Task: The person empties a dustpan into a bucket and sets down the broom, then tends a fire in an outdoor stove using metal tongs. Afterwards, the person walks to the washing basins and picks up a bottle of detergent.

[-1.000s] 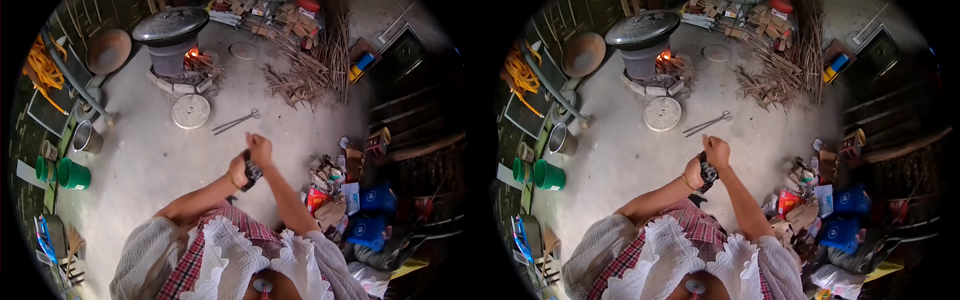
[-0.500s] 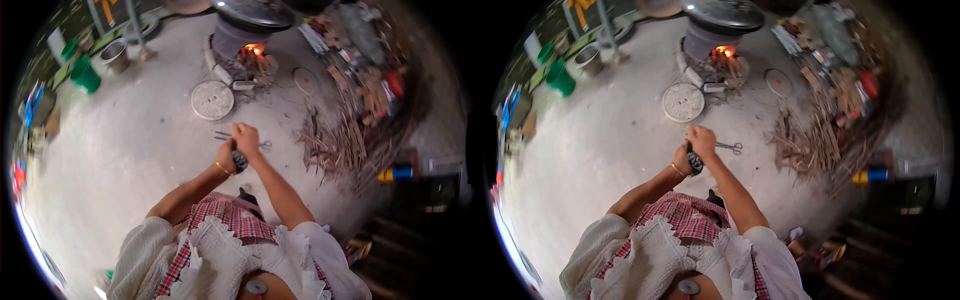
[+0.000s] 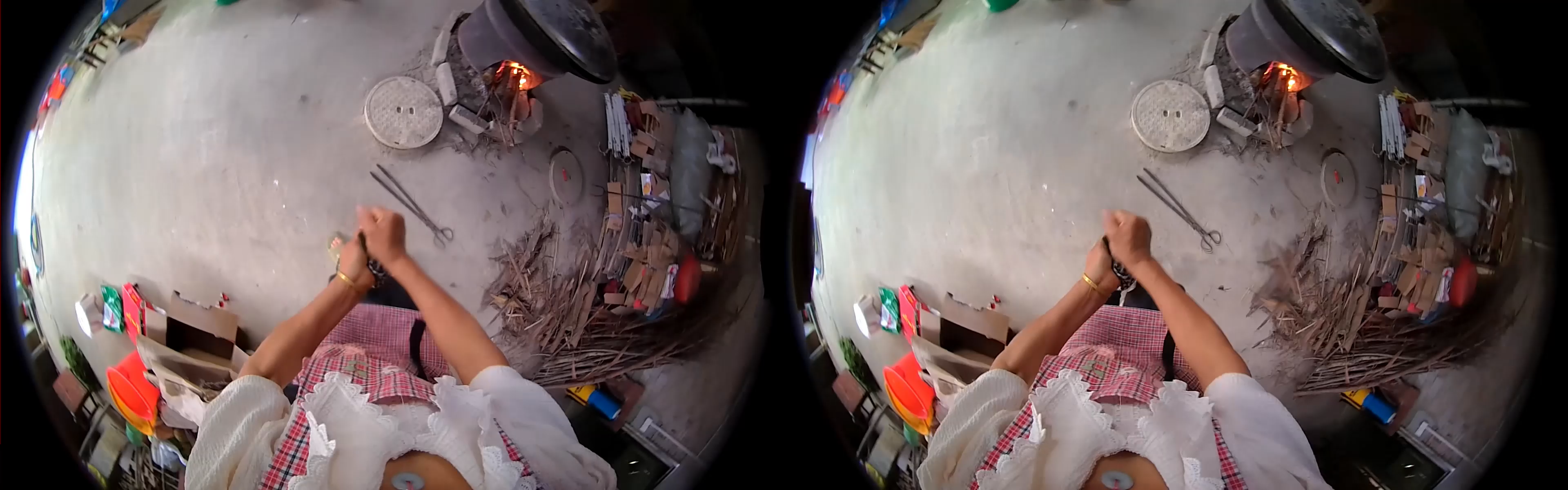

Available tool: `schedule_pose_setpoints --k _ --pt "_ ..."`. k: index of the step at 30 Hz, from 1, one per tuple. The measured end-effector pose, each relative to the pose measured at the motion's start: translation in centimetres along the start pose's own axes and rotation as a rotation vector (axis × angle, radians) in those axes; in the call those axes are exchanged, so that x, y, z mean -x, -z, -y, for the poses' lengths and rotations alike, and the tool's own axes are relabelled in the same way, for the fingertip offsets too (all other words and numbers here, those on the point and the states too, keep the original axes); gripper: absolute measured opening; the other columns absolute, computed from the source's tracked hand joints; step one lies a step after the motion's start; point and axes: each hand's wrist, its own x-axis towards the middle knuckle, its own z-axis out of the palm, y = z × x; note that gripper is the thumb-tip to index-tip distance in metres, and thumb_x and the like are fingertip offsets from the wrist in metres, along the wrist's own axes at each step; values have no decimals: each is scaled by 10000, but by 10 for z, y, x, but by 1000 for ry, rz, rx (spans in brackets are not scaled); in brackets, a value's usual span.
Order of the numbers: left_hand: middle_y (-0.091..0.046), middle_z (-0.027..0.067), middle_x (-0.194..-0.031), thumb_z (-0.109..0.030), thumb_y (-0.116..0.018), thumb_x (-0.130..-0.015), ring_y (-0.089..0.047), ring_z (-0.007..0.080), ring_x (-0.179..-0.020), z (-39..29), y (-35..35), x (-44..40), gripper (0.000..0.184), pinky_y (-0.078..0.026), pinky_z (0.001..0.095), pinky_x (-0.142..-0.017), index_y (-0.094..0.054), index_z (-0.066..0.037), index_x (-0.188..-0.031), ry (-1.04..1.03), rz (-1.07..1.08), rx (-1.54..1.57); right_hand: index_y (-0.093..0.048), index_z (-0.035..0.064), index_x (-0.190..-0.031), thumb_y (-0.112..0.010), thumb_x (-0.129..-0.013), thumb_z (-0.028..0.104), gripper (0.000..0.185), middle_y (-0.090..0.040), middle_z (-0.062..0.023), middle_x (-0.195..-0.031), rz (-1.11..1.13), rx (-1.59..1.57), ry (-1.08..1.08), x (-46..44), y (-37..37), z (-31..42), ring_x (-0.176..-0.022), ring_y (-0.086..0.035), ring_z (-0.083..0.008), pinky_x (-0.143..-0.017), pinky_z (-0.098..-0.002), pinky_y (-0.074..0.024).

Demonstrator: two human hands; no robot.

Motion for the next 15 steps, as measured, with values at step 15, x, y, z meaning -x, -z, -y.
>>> schedule_pose_setpoints --k 15 --pt "-620 85 -806 -272 -424 -890 -613 191 -680 100 104 -95 277 -513 312 -591 -553 -36 -954 -152 -383 98 -517 3 -592 -555 -795 279 345 -514 -174 -549 299 125 58 -12 -76 -260 -513 -523 -328 -491 -416 -379"
